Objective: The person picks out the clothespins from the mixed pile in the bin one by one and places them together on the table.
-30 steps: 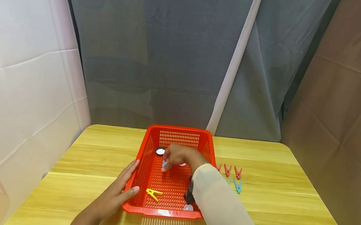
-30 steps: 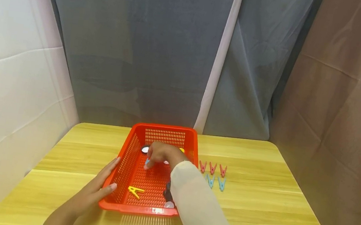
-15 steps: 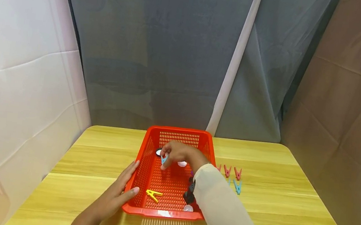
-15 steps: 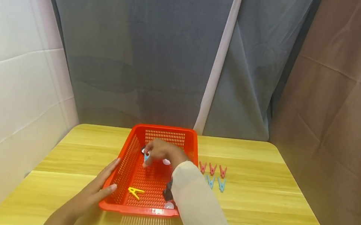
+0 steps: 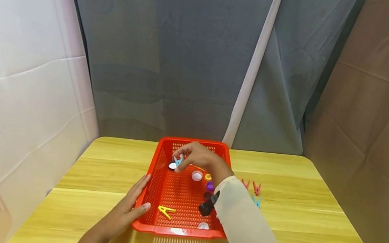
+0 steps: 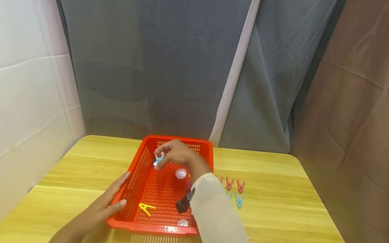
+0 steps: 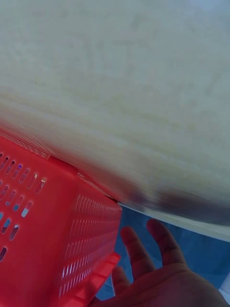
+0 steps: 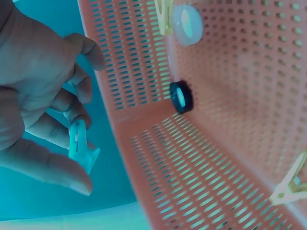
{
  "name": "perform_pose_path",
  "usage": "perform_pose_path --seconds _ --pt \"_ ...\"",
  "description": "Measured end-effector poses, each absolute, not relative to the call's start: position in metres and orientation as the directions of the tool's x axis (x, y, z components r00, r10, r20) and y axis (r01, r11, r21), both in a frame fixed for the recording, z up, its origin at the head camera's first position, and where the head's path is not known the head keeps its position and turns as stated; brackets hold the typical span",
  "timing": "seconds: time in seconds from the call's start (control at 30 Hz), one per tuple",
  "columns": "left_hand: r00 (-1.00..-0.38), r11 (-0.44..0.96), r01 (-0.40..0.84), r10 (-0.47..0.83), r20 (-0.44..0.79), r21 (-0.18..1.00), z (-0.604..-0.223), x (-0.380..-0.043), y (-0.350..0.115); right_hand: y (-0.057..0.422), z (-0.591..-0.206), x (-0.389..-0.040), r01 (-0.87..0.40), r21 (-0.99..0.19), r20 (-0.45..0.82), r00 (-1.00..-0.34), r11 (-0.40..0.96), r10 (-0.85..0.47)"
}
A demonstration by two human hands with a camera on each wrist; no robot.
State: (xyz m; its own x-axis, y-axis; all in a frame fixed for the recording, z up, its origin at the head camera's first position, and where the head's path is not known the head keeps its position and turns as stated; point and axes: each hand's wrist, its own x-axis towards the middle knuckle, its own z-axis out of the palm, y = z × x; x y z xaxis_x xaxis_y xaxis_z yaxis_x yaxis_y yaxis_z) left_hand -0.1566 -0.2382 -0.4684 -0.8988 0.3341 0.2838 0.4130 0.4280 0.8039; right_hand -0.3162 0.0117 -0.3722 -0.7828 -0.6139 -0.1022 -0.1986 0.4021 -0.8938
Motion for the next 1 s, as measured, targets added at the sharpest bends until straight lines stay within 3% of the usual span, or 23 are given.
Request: perform_pose_path --seconds 0.27,0.53,1.0 --pt "-0.906 0.426 0.394 0.328 0.267 0.815 -0.470 -0.157 -0.238 0.022 -0.356 -0.313 -0.180 -0.953 -0.025 -0.755 0.244 -0.655" --pt "-0.911 0.447 0.387 0.318 0.261 0.807 -0.469 -0.157 -0.238 0.030 -0.343 -0.307 -0.209 -0.949 0.005 -0.762 0.237 -0.648" --pt "-0.907 0.427 0.394 0.325 0.269 0.814 -0.468 -0.157 -0.238 0.054 -0.315 -0.281 -0.427 -0.892 0.247 -0.734 0.147 -0.632"
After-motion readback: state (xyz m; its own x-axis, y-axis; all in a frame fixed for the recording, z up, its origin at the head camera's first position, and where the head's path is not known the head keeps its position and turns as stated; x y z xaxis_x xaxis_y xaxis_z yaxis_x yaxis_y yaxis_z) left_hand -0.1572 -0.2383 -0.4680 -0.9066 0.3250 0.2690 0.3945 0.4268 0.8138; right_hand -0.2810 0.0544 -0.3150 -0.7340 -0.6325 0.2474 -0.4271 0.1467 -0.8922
